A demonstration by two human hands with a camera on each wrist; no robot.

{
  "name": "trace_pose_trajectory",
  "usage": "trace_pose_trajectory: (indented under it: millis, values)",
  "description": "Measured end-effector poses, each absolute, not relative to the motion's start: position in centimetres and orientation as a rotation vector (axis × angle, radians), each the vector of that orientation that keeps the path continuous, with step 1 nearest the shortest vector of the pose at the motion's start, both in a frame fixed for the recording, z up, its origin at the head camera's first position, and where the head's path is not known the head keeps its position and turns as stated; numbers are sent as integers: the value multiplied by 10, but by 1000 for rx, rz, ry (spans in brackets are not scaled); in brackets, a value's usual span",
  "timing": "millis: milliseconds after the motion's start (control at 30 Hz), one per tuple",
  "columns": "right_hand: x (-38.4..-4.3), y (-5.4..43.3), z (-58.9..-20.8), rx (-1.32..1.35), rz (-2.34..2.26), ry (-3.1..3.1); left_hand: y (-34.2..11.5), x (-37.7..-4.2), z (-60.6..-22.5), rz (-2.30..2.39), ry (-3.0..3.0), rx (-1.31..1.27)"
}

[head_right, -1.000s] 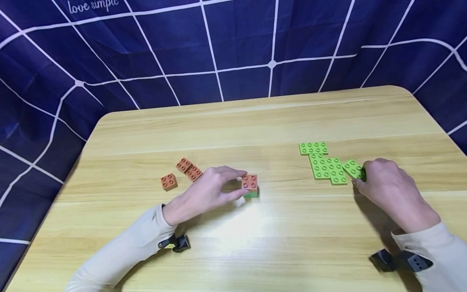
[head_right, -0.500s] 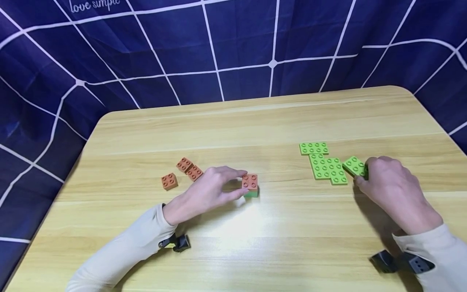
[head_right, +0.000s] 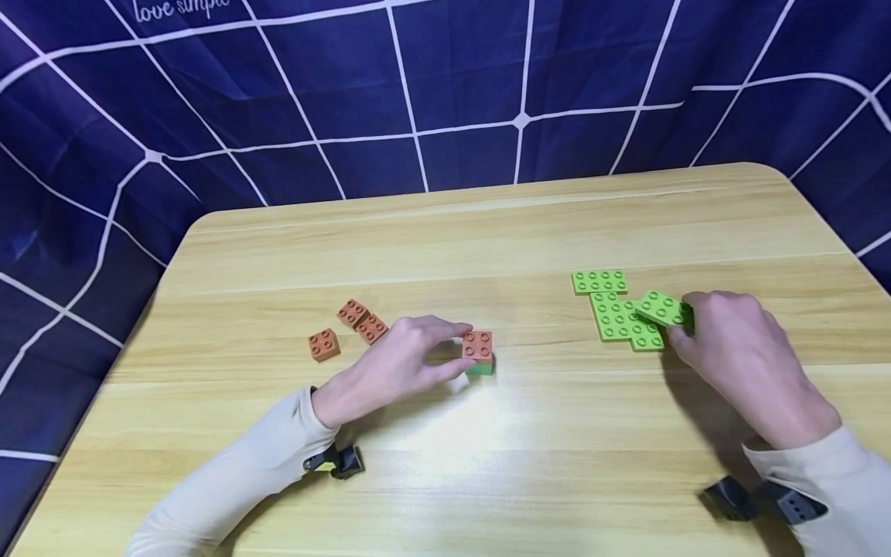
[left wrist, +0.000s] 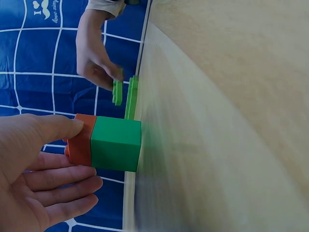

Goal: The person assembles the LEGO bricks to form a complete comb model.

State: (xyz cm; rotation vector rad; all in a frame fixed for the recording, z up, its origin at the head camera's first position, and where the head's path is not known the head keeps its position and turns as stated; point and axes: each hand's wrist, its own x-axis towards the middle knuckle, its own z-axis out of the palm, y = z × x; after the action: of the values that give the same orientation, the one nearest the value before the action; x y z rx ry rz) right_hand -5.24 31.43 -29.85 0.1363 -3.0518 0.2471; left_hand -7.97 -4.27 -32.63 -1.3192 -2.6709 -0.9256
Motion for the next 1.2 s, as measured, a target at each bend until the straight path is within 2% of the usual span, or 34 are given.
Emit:
trace_pose_trajectory:
  millis: [400, 1200]
  values:
    - [-56, 298, -302, 382, 338, -2796, -43, -80, -328, -926, -2685, -1295]
    - [-56, 276, -304, 476, 403, -2714, -42, -80, -327, -913, -2673, -1277]
